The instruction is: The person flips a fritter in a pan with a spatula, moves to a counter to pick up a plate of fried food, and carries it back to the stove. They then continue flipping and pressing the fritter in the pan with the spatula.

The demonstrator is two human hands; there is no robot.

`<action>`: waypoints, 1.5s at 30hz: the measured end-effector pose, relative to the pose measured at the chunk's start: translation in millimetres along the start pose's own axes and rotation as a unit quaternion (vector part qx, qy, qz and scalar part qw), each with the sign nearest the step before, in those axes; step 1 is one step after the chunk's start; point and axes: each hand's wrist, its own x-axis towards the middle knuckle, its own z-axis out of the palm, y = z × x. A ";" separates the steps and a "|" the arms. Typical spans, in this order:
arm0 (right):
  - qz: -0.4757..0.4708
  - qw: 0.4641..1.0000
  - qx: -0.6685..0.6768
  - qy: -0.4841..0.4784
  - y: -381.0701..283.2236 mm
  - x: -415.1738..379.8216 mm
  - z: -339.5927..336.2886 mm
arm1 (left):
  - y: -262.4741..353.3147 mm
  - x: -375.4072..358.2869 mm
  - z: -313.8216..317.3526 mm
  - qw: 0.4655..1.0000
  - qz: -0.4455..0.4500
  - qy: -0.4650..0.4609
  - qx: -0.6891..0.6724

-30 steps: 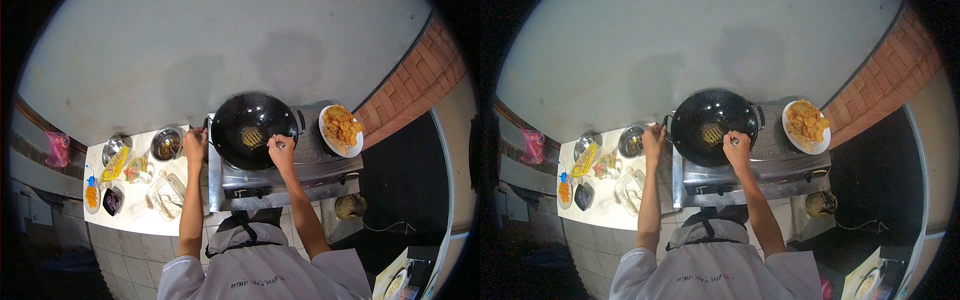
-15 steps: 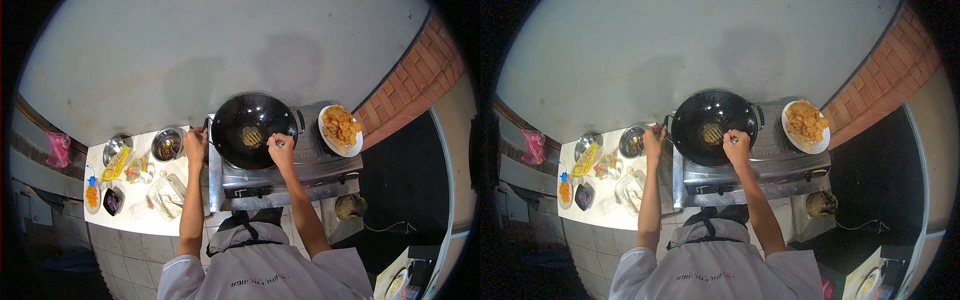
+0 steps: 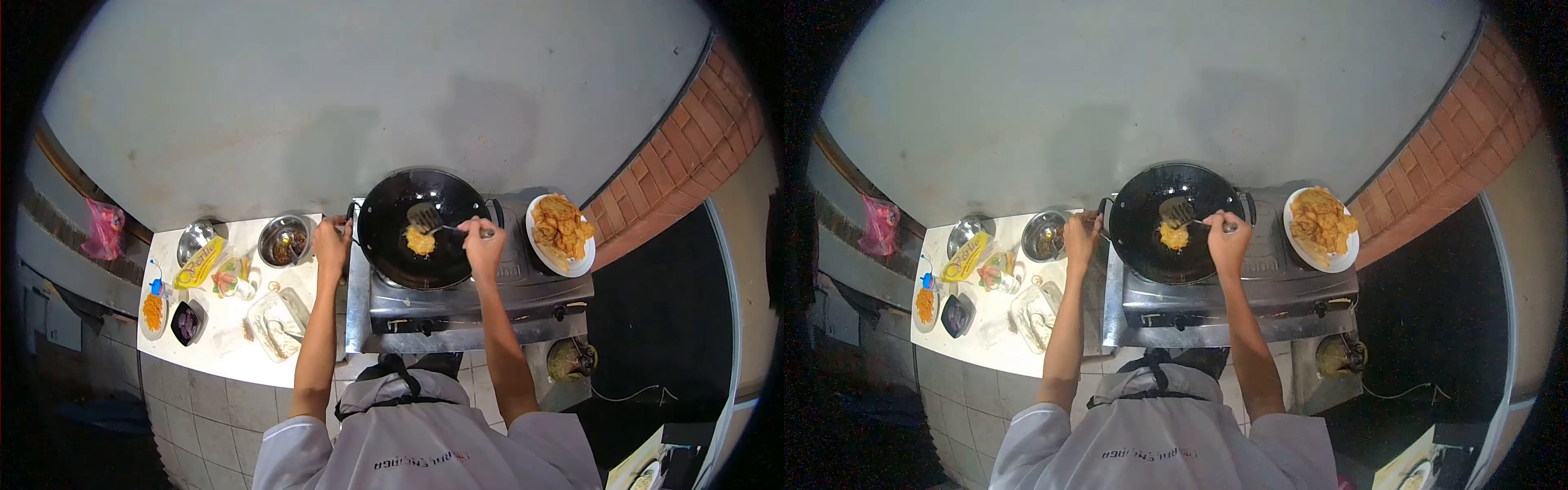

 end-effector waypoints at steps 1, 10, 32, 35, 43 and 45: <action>-0.013 1.000 0.015 0.008 -1.2 3.9 -5.3 | -0.9 -0.4 0.5 1.000 0.000 0.000 0.000; -0.019 0.999 0.007 -0.025 12.4 -11.8 -30.5 | 1.4 -0.7 -0.4 1.000 -0.006 -0.007 -0.019; -0.049 0.989 -0.108 -0.086 8.4 -22.0 -3.9 | 1.9 -0.7 -2.2 1.000 0.001 -0.003 0.008; -0.063 0.987 -0.117 -0.089 15.0 -21.5 -4.5 | 3.5 0.5 -3.9 0.999 -0.006 -0.020 0.024; -0.052 0.990 -0.096 -0.090 15.1 -22.2 -4.6 | 5.3 -2.4 -3.1 1.000 -0.011 0.001 -0.009; -0.057 0.989 -0.099 -0.096 15.3 -20.1 -3.7 | 7.1 -3.6 -3.0 1.000 -0.011 0.006 -0.007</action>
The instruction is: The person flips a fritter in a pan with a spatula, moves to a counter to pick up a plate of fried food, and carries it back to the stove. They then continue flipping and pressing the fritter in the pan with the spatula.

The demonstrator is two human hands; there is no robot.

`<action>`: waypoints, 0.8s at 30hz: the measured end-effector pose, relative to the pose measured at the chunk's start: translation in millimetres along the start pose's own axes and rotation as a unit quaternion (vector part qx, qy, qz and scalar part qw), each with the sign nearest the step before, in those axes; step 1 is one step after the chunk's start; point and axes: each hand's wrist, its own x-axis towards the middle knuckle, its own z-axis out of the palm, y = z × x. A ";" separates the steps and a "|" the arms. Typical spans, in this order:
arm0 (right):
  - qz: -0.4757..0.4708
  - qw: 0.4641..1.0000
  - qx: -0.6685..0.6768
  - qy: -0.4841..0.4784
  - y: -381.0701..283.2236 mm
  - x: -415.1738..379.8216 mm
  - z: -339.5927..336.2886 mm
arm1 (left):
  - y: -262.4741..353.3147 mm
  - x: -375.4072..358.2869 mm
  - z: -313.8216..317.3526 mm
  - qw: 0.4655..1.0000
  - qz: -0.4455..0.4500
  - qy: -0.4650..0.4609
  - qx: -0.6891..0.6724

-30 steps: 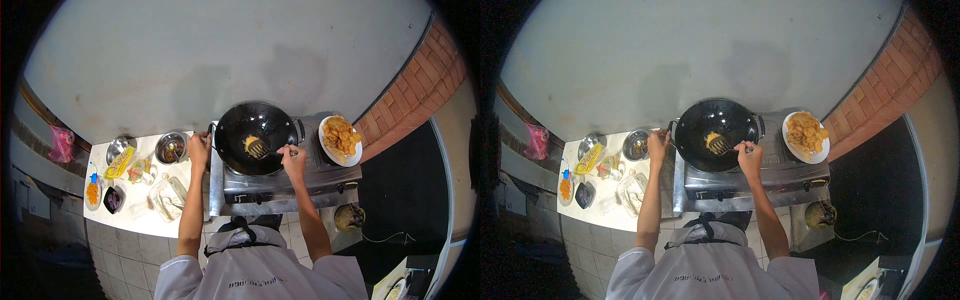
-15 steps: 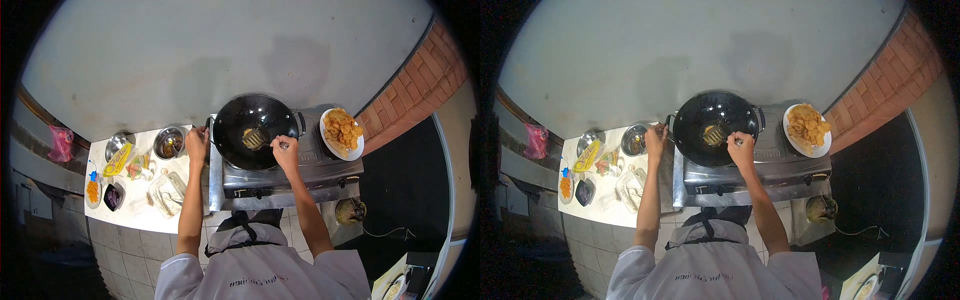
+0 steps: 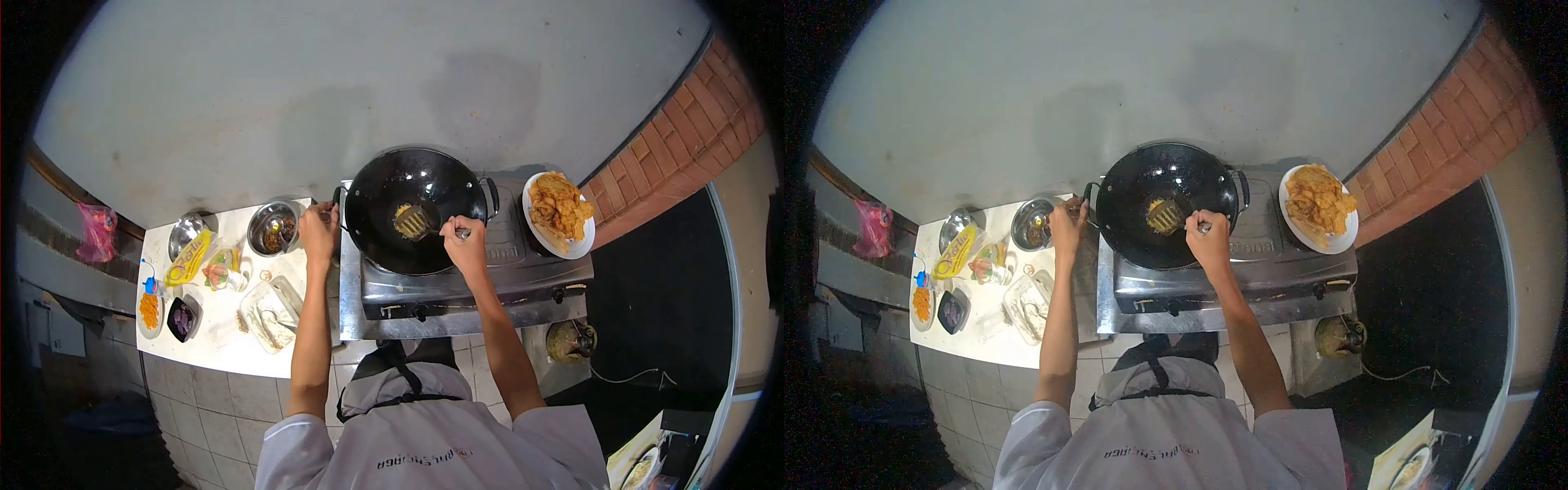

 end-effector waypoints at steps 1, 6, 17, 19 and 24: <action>-0.004 1.000 -0.003 -0.004 0.5 1.0 0.1 | 0.5 -0.1 -0.3 1.000 -0.003 0.004 0.001; -0.031 0.999 0.013 -0.012 7.2 2.7 0.2 | 1.2 -1.7 -0.9 1.000 -0.005 -0.006 0.009; 0.041 0.996 0.074 -0.027 -21.4 37.3 -32.8 | 15.4 -5.7 -2.4 0.999 -0.043 0.012 0.022; 0.028 0.997 0.074 -0.026 -30.3 47.4 -46.0 | 21.0 -5.5 -1.9 0.998 -0.062 0.020 0.018; -0.063 0.993 -0.050 -0.083 -33.9 66.5 -64.0 | 21.9 -9.3 -2.3 0.998 -0.031 0.032 0.054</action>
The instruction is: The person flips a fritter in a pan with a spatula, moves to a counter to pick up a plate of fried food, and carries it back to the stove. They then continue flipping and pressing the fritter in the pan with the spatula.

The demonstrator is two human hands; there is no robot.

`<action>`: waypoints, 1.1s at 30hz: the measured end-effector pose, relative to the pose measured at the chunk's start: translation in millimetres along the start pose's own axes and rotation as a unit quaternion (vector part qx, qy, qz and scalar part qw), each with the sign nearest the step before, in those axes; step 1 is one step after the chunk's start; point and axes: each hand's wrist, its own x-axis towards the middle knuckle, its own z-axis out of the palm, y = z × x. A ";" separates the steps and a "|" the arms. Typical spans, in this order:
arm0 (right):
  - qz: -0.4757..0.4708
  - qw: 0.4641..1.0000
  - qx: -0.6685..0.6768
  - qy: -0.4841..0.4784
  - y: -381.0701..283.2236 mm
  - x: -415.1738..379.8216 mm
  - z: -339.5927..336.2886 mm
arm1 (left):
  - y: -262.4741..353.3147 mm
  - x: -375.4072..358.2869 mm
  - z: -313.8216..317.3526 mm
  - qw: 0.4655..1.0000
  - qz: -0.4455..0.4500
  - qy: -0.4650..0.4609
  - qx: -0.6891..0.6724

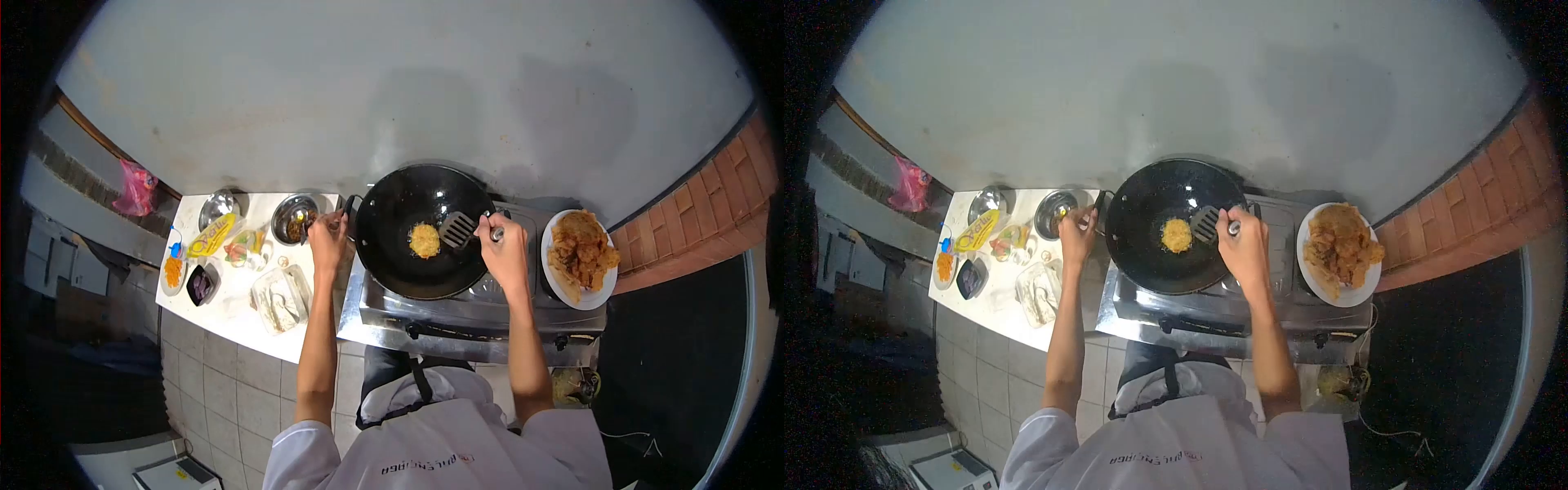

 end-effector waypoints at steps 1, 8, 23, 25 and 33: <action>0.002 1.000 0.006 -0.003 4.3 1.4 -0.3 | 0.1 -0.9 -1.4 1.000 -0.001 0.000 0.007; -0.030 0.994 0.013 -0.104 6.0 14.2 -1.3 | -3.1 5.6 -3.5 0.999 -0.012 -0.028 0.031; -0.078 0.991 0.071 -0.081 2.1 20.2 43.5 | 0.4 1.8 -5.9 0.999 -0.011 -0.037 0.003; -0.101 0.989 0.063 -0.084 -9.6 23.3 43.9 | 1.1 1.5 -9.5 0.998 -0.013 -0.051 0.018; -0.107 0.989 0.047 -0.094 -29.5 24.3 46.2 | 2.8 -0.9 -15.1 0.999 -0.032 0.001 0.016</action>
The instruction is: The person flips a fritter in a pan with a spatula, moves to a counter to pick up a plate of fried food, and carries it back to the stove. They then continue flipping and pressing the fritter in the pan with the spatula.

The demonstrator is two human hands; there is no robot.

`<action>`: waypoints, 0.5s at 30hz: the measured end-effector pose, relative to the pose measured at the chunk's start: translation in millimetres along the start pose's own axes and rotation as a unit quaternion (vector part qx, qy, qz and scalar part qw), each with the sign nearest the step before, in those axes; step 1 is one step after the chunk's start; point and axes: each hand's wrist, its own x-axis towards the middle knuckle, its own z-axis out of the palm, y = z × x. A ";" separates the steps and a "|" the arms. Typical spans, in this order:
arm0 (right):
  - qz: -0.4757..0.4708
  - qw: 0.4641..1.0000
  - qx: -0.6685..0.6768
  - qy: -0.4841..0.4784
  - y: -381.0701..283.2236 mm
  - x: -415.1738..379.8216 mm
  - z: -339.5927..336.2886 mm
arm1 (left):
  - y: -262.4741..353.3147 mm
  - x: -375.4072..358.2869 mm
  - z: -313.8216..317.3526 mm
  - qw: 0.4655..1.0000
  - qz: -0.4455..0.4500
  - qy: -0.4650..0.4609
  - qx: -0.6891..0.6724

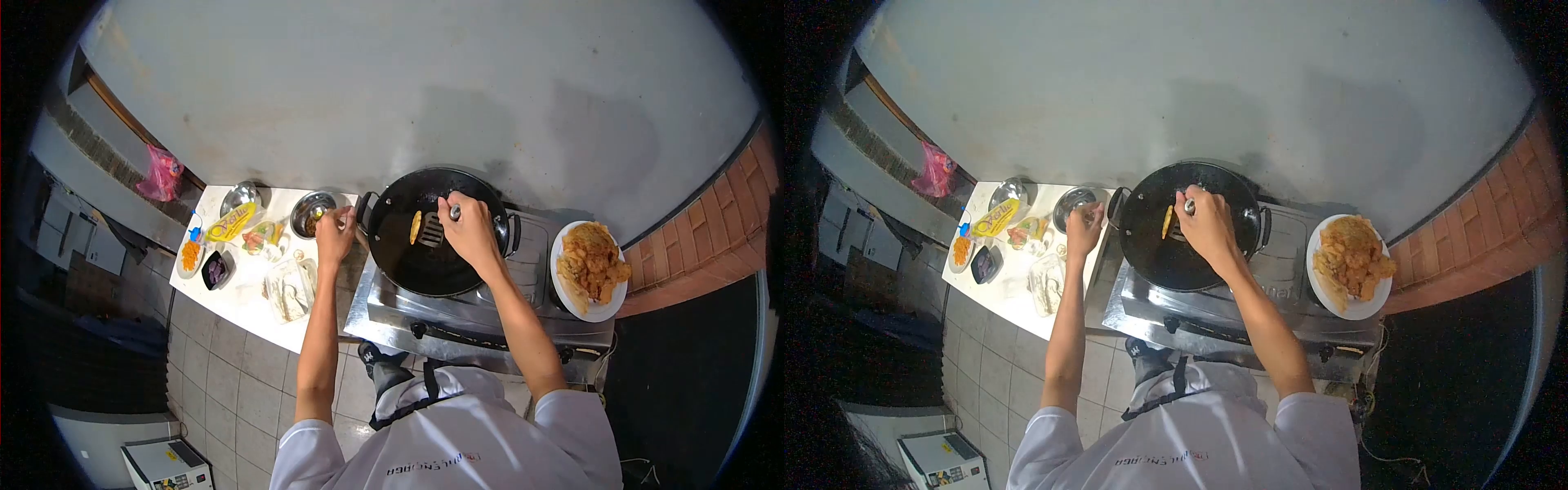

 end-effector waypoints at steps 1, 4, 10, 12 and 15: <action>-0.013 0.999 0.027 0.016 6.4 -0.7 3.5 | -1.1 -1.1 0.0 1.000 -0.012 0.012 -0.010; -0.011 0.998 0.054 0.031 16.9 -5.3 5.9 | 1.2 -3.4 -4.7 1.000 -0.007 0.001 0.016; 0.007 0.996 0.069 0.048 21.6 -11.5 -0.7 | 5.2 -1.9 -17.6 0.998 -0.052 0.011 -0.025; 0.011 0.996 0.055 0.069 27.6 -12.7 -4.7 | -5.6 -0.6 -19.2 0.998 -0.051 0.009 -0.041; 0.036 0.994 0.024 0.100 32.4 -16.6 -20.8 | -8.1 -3.3 -24.3 0.999 -0.014 0.023 -0.037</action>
